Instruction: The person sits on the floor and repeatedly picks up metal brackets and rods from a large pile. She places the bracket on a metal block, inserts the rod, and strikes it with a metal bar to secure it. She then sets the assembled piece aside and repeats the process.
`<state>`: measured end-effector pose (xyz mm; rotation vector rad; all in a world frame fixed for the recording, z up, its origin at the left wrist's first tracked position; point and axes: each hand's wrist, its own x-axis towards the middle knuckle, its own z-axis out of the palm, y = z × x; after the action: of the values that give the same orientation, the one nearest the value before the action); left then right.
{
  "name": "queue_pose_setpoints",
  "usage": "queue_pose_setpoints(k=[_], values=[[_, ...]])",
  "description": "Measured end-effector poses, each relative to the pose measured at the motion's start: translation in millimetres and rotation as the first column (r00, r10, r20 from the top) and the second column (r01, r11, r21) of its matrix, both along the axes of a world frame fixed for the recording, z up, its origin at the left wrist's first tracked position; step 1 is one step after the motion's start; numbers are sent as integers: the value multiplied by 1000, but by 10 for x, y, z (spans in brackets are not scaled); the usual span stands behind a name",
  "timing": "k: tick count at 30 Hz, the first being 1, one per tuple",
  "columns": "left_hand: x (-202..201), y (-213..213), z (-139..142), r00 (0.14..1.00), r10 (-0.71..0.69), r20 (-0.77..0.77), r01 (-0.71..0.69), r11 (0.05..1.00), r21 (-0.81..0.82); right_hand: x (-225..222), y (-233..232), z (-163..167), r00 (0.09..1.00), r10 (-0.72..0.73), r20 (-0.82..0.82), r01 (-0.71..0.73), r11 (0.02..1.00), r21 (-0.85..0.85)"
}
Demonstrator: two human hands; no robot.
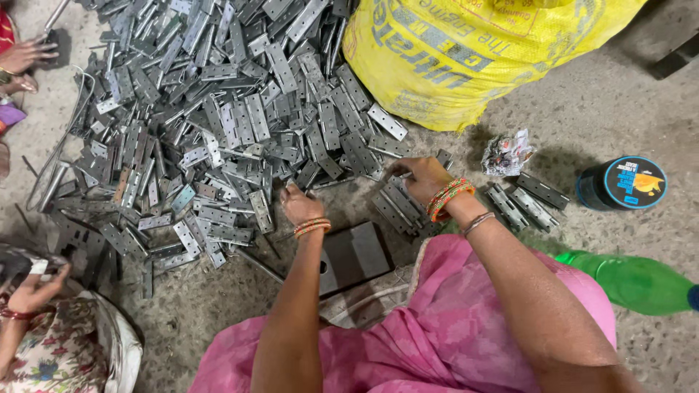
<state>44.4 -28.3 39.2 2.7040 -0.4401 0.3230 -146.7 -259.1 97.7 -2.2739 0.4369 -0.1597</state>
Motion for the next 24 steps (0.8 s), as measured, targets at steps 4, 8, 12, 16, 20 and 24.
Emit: queue_pose_setpoints(k=[4,8,12,16,20,24], values=[[116,62,64,995,-89,51,82,989,122,-8,12,36,1000,-21,-11,21,1000,20],[132,241,-27,978,-47,-204,68,993,100,3,36,48,999,-12,-50,12,1000,-8],[182,515,-161,860,-103,-499,12,983,-182,11,28,29,999,13,38,-15,999,47],[-74,871,-93,482,-357,-800,-521,617,-590,-5,-43,14,985,-89,-149,73,991,-112],[-701,1202,151,960,-264,-97,66,548,-834,-4,-97,-80,994,-105,0,105,994,-29],[-1079,1278,171,949,-266,-167,244,959,-143,46,93,-391,998,-46,-46,45,999,-21]])
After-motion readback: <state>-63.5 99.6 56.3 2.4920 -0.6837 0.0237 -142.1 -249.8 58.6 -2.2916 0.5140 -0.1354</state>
